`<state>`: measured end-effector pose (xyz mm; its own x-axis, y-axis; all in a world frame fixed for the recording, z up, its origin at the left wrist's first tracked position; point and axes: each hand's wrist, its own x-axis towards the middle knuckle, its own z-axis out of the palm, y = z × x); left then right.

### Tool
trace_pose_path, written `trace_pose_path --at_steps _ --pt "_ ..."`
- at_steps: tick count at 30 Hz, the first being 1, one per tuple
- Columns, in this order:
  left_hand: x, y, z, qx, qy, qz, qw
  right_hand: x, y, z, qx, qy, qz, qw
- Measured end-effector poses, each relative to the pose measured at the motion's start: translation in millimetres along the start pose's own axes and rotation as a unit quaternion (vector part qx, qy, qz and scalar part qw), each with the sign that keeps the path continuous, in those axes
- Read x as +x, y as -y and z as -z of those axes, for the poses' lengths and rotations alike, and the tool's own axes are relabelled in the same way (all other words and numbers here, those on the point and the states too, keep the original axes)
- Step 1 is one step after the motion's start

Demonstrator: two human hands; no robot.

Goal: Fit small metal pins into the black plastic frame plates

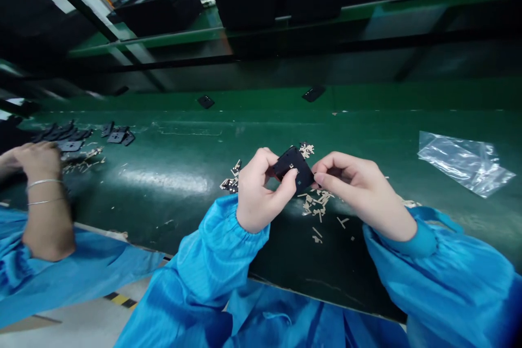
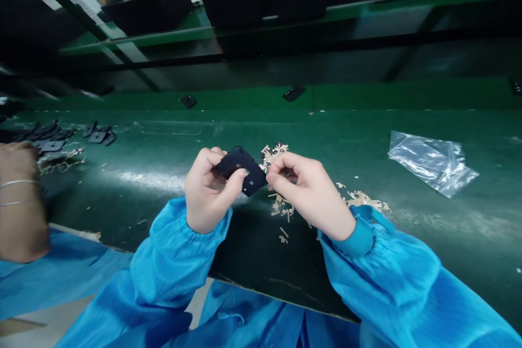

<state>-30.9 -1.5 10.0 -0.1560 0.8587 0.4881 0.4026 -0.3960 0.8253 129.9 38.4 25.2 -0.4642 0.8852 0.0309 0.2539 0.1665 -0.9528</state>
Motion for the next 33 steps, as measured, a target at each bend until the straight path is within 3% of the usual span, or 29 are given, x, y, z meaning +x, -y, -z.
trace_pose_path --at_steps 7,26,33 --pt "1.4 -0.8 2.5 0.025 0.009 -0.022 0.999 2.6 3.2 1.3 0.037 0.028 -0.017 0.999" --pt "2.5 -6.3 0.6 -0.061 -0.002 0.046 0.997 -6.8 0.8 -7.4 -0.137 -0.076 0.099 0.983" --pt "4.5 -3.8 1.9 -0.098 0.003 0.063 0.993 -4.5 3.0 -1.7 -0.037 -0.015 0.033 0.999"
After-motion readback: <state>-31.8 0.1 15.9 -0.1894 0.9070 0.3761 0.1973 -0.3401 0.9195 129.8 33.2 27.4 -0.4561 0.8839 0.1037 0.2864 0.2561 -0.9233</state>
